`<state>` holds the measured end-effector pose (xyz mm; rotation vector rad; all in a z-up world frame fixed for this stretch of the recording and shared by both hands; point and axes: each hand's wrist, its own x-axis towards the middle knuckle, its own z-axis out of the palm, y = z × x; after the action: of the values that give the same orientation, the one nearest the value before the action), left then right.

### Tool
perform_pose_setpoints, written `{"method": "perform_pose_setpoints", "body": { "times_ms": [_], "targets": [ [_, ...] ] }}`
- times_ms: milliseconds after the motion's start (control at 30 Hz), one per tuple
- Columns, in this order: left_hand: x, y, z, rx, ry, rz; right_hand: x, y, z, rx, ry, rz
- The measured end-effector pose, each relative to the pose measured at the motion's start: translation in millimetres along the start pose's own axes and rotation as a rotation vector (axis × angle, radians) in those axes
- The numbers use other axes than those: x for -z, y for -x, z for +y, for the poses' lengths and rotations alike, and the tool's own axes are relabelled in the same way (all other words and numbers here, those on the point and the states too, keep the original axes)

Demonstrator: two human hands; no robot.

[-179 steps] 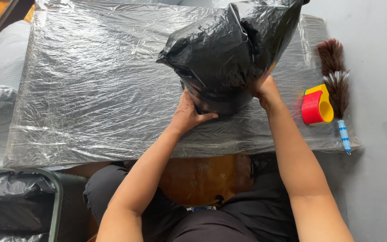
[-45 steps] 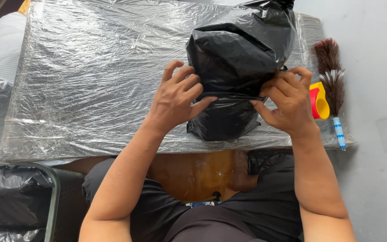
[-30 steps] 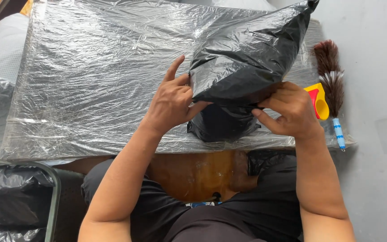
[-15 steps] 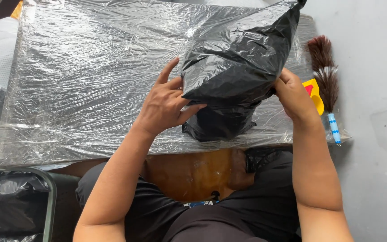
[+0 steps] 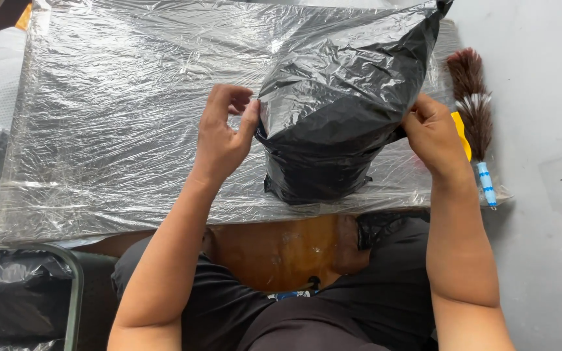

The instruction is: Wrapping items in black plastic bags and dusting a foam pillow on a plastic-covered surface.

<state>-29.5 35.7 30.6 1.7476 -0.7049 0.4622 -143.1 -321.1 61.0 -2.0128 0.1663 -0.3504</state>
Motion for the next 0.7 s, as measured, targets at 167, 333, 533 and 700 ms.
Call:
{"method": "perform_pose_setpoints", "body": {
  "times_ms": [167, 333, 533, 700],
  "targets": [
    [-4, -3, -4, 0.482, 0.386, -0.213, 3, 11, -19, 0.132, 0.375, -0.035],
    [-9, -4, 3, 0.687, 0.503, -0.129, -8, 20, -53, 0.053, 0.683, -0.179],
    [-17, 7, -9, 0.694, 0.492, -0.168, -8, 15, -68, -0.133, 0.619, -0.301],
    [-8, 0, 10, 0.649, 0.537, -0.221, 12, 5, -12, -0.168, 0.591, -0.282]
  ]
}}
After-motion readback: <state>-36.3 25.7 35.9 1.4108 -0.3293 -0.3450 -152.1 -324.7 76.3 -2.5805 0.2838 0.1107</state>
